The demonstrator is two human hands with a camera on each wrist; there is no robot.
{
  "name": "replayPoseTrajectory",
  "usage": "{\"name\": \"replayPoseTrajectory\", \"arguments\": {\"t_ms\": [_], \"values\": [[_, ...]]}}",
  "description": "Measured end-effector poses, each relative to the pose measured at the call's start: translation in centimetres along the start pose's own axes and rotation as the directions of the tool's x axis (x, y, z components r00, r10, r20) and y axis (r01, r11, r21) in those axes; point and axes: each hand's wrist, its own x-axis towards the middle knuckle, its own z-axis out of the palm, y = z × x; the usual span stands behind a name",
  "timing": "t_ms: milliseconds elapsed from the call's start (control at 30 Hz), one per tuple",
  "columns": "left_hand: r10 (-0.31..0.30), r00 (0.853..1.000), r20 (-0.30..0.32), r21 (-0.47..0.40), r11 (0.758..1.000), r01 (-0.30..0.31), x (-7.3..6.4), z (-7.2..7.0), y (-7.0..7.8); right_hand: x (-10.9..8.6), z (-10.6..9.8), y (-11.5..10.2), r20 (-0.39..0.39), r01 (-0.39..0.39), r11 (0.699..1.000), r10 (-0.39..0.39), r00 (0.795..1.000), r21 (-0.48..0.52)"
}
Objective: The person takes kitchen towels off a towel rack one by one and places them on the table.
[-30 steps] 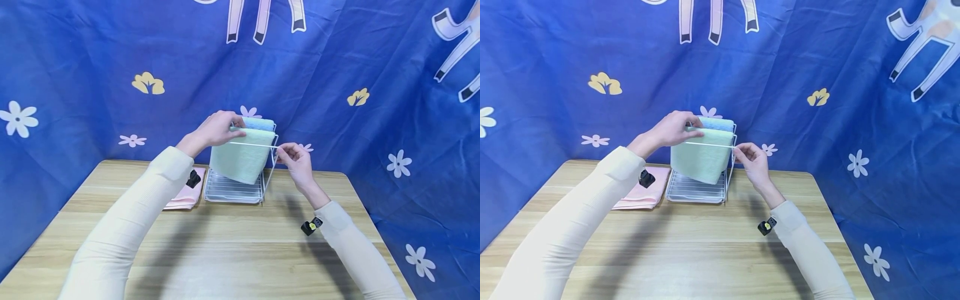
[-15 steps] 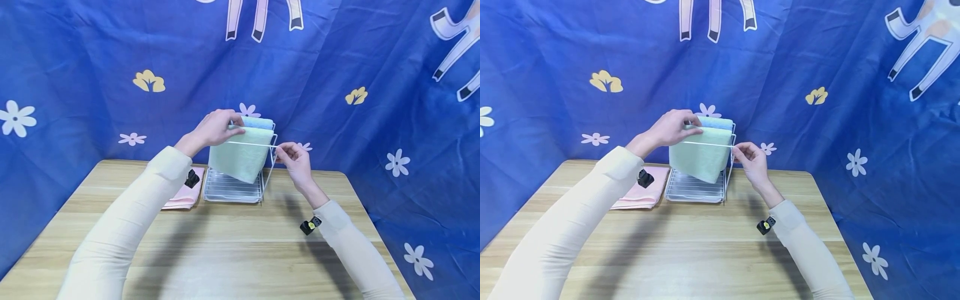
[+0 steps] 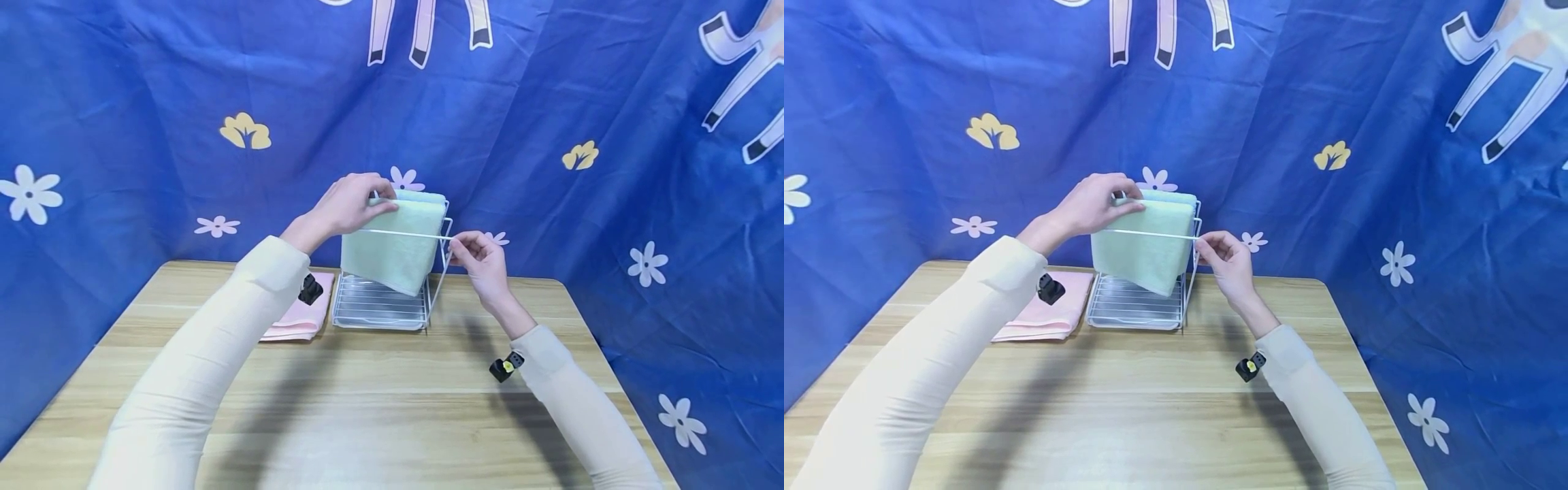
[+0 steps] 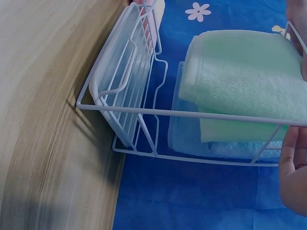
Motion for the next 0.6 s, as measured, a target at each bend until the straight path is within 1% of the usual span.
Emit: {"name": "replayPoseTrajectory", "arguments": {"t_ms": [200, 300, 433, 600], "values": [[-0.01, 1.0, -0.018, -0.018, 1.0, 0.009, -0.1, -0.8, 0.3, 0.1, 0.0, 0.0, 0.007, -0.001, 1.0, 0.001, 1.0, 0.019], [0.002, 0.999, -0.034, -0.024, 1.0, -0.003, -0.2, -1.1, 0.3, 0.1, 0.1, -0.1, 0.004, -0.001, 1.0, 0.0, 1.0, 0.023], [0.021, 0.997, -0.071, -0.037, 0.999, -0.024, -0.3, -1.5, 0.4, 0.0, 0.1, -0.1, 0.001, 0.0, 1.0, 0.0, 1.0, 0.019], [0.022, 0.995, -0.101, -0.055, 0.998, -0.027, -0.6, -2.2, 0.6, 0.0, 0.2, -0.1, -0.008, 0.001, 1.0, 0.0, 1.0, 0.007]]}}
